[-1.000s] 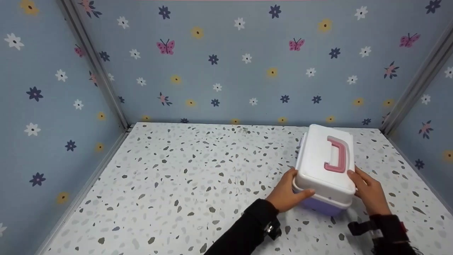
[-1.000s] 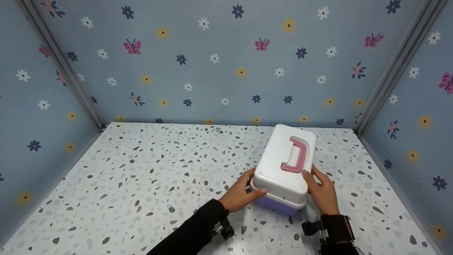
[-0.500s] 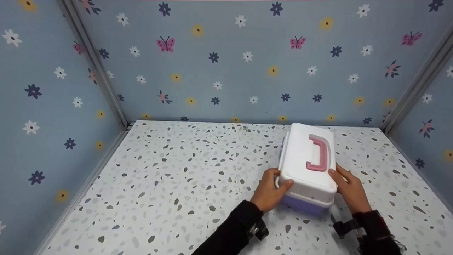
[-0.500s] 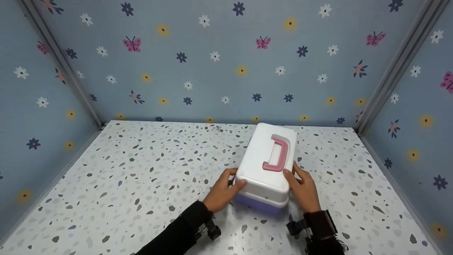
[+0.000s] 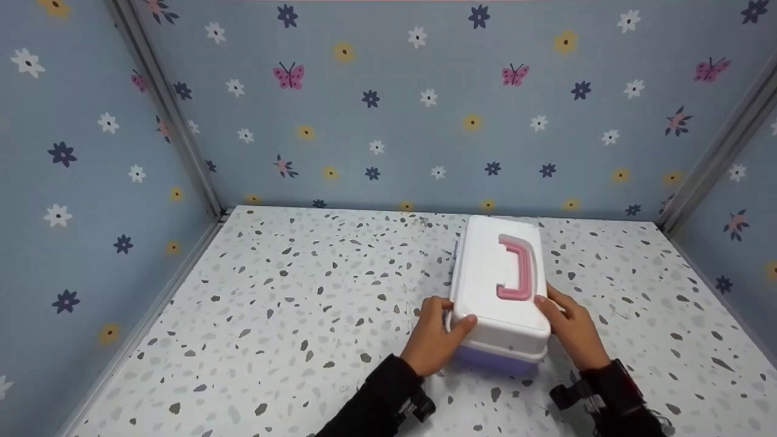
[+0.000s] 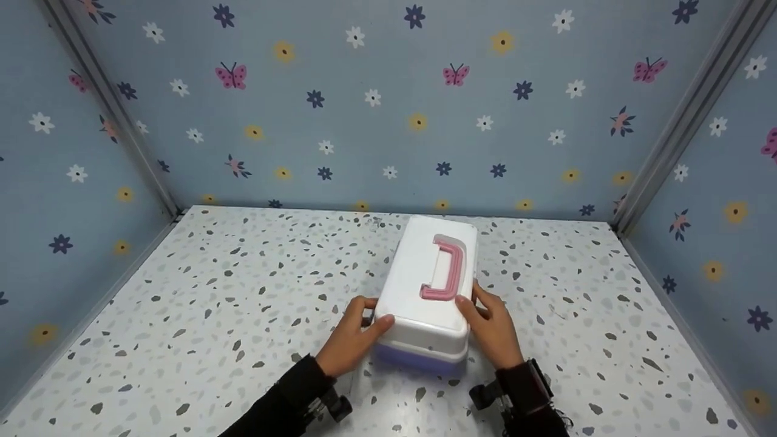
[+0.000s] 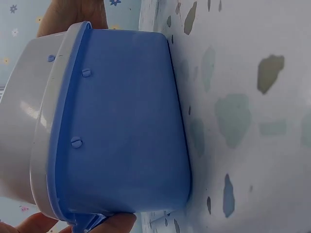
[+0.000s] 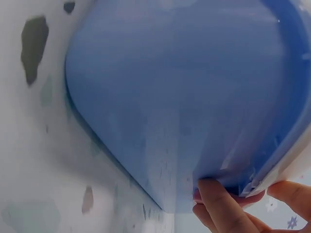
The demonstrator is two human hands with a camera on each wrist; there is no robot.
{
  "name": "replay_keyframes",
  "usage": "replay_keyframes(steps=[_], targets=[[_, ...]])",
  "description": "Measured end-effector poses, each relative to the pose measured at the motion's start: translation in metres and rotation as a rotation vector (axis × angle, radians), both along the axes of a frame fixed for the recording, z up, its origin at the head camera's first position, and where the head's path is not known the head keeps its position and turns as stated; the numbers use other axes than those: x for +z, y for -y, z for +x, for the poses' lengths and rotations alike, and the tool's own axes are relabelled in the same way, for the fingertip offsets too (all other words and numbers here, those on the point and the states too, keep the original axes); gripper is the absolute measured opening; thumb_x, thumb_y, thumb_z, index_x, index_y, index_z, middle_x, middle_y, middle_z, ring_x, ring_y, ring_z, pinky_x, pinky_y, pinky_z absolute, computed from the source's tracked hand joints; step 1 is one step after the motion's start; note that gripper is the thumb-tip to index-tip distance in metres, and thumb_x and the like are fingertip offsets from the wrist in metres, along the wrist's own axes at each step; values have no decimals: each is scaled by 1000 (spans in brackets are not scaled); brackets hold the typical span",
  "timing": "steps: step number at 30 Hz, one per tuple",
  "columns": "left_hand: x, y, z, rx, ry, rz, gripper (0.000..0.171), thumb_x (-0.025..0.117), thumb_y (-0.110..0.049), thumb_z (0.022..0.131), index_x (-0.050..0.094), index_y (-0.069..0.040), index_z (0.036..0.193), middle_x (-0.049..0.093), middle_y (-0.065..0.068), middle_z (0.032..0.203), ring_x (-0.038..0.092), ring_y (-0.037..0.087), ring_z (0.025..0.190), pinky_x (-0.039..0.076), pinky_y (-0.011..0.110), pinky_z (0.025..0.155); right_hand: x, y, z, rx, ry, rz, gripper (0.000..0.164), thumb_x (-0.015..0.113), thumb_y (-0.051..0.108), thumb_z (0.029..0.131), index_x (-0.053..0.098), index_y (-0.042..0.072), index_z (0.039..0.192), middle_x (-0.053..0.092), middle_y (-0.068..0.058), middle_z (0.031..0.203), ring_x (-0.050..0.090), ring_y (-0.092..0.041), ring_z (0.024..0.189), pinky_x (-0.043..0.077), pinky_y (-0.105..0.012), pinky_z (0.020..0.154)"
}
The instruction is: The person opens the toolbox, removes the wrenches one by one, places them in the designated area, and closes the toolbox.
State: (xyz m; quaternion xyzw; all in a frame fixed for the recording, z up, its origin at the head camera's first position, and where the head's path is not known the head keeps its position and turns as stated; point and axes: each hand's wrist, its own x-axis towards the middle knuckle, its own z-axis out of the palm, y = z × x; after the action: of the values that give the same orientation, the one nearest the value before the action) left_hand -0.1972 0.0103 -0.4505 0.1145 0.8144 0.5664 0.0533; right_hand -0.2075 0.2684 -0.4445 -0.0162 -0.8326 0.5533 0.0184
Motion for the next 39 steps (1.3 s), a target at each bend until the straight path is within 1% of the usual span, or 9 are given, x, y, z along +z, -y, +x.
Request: replay_keyframes(steps=[3, 6, 9, 13, 18, 22, 28, 33, 39], targets=[[2, 10, 4, -4, 8, -28, 58, 54, -56, 93, 45, -11, 129, 44, 7, 129, 53, 20, 112, 48, 40, 96, -1, 9, 3, 10, -5, -10, 60, 53, 39, 100, 36, 14, 152, 34, -16, 157, 62, -11, 113, 55, -19, 82], [2, 18, 6, -6, 0, -55, 62, 53, -56, 93, 44, -11, 135, 44, 7, 132, 53, 23, 118, 46, 45, 103, -2, 17, 6, 18, -17, -17, 58, 53, 37, 100, 37, 14, 151, 37, -20, 153, 62, -29, 117, 55, -20, 82], [3, 26, 9, -7, -2, -80, 67, 53, -57, 93, 43, -11, 140, 43, 7, 133, 51, 26, 123, 42, 48, 108, -4, 25, 10, 23, -24, -9, 58, 53, 35, 101, 36, 13, 152, 38, -21, 151, 59, -37, 120, 55, -19, 82], [4, 35, 13, -5, -4, -86, 68, 54, -56, 93, 42, -11, 142, 43, 8, 135, 50, 28, 126, 41, 51, 109, -5, 34, 14, 22, -39, -6, 58, 53, 33, 101, 35, 12, 152, 41, -22, 148, 61, -38, 118, 55, -20, 81], [5, 47, 20, -18, -29, -90, 67, 54, -53, 94, 42, -8, 141, 42, 10, 132, 51, 29, 124, 42, 52, 107, -4, 45, 19, 36, -51, -9, 56, 53, 31, 101, 36, 13, 151, 42, -22, 146, 63, -36, 115, 55, -20, 82], [6, 58, 25, -24, -27, -106, 66, 54, -54, 93, 43, -8, 140, 41, 11, 133, 50, 30, 125, 42, 54, 107, -4, 52, 24, 68, -62, -18, 55, 53, 27, 101, 37, 13, 151, 42, -23, 144, 62, -38, 116, 55, -21, 82], [6, 72, 31, -29, -25, -102, 63, 56, -50, 93, 45, -7, 137, 42, 11, 129, 48, 30, 125, 40, 56, 108, -4, 61, 30, 110, -27, -60, 58, 55, 30, 100, 33, 15, 153, 39, -21, 144, 56, -41, 124, 57, -28, 87], [5, 77, 34, -37, -35, -96, 64, 55, -50, 94, 45, -4, 137, 42, 13, 129, 47, 30, 126, 39, 55, 109, -3, 64, 33, 123, -3, -84, 60, 56, 29, 100, 32, 15, 153, 38, -19, 146, 53, -42, 127, 56, -30, 90], [7, 78, 35, -35, -36, -106, 66, 55, -51, 94, 44, -4, 139, 42, 15, 134, 46, 34, 129, 39, 58, 108, -1, 61, 32, 154, 0, -97, 61, 57, 28, 100, 32, 16, 154, 37, -18, 149, 55, -39, 126, 57, -28, 89]])
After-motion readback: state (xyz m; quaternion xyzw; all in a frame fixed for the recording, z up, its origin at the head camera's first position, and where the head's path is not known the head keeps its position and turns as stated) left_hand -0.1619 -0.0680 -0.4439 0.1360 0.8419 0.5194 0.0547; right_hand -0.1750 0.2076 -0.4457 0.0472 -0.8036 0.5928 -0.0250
